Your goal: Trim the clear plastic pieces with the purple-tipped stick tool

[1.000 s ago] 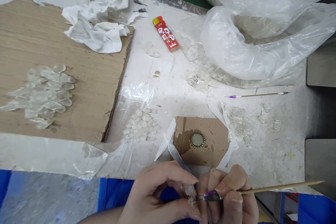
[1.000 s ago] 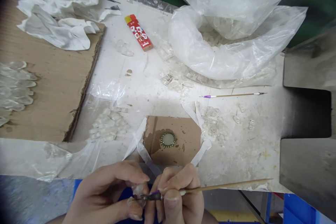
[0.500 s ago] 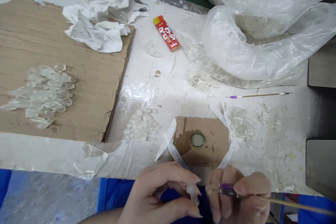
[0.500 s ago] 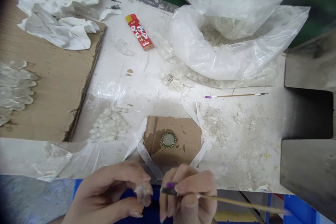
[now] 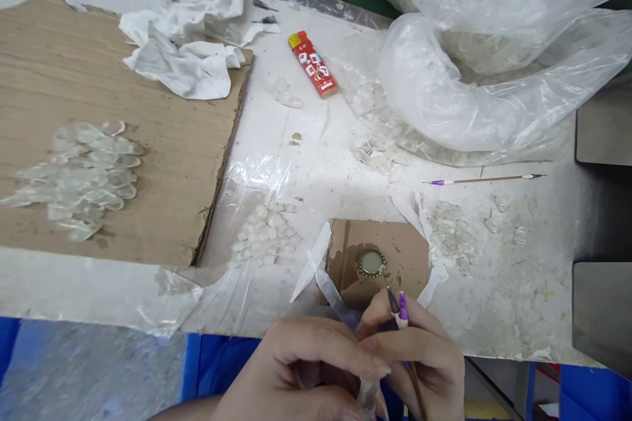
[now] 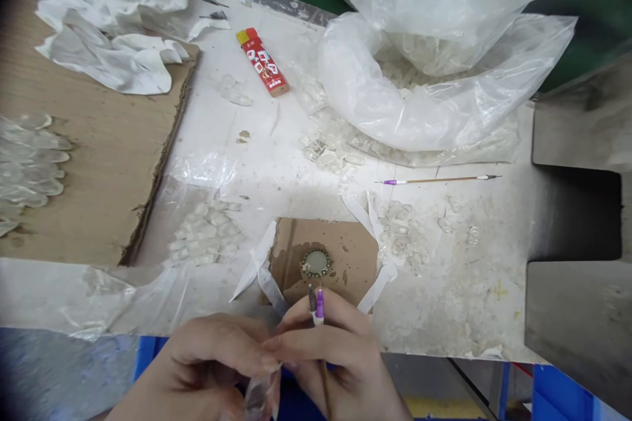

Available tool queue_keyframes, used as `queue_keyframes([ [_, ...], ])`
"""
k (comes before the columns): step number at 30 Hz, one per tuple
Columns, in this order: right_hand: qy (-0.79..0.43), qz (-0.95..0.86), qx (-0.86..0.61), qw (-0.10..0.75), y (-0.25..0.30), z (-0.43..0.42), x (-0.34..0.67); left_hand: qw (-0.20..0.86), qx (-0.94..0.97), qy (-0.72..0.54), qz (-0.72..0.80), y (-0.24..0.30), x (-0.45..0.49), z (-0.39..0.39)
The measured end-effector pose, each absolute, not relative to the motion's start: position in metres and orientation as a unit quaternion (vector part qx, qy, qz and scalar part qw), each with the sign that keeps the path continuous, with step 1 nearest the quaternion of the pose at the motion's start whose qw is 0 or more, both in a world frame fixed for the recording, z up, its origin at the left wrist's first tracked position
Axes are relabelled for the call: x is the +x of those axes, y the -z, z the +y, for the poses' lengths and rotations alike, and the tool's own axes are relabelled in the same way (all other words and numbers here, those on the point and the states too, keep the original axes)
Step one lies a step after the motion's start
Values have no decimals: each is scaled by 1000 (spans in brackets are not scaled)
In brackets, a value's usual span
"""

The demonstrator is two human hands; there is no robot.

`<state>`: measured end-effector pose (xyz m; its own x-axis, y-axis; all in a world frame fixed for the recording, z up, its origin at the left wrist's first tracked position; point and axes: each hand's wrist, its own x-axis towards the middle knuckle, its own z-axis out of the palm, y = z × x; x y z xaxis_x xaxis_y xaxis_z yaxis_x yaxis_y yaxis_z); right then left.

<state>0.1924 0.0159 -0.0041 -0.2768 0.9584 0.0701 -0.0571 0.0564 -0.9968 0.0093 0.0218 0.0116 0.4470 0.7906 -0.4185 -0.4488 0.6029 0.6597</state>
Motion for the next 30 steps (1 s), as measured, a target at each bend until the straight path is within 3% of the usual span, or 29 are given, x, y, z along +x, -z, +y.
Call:
queue_keyframes([
  [7,-556,-573,-350,490,9,14,195,830,192,-403,334,-13,10,19],
  [11,-551,-576,-378,471,7,16,195,819,237,-396,340,-15,9,17],
  [17,-558,-595,-372,443,4,16,197,689,456,-416,380,-12,0,15],
  [22,-558,-586,-380,448,4,15,199,640,515,-414,392,-11,-1,18],
  [26,-580,-556,-361,474,8,11,200,678,452,-417,403,-13,0,17],
  [30,-579,-550,-337,498,12,9,198,806,279,-402,334,-14,2,18],
])
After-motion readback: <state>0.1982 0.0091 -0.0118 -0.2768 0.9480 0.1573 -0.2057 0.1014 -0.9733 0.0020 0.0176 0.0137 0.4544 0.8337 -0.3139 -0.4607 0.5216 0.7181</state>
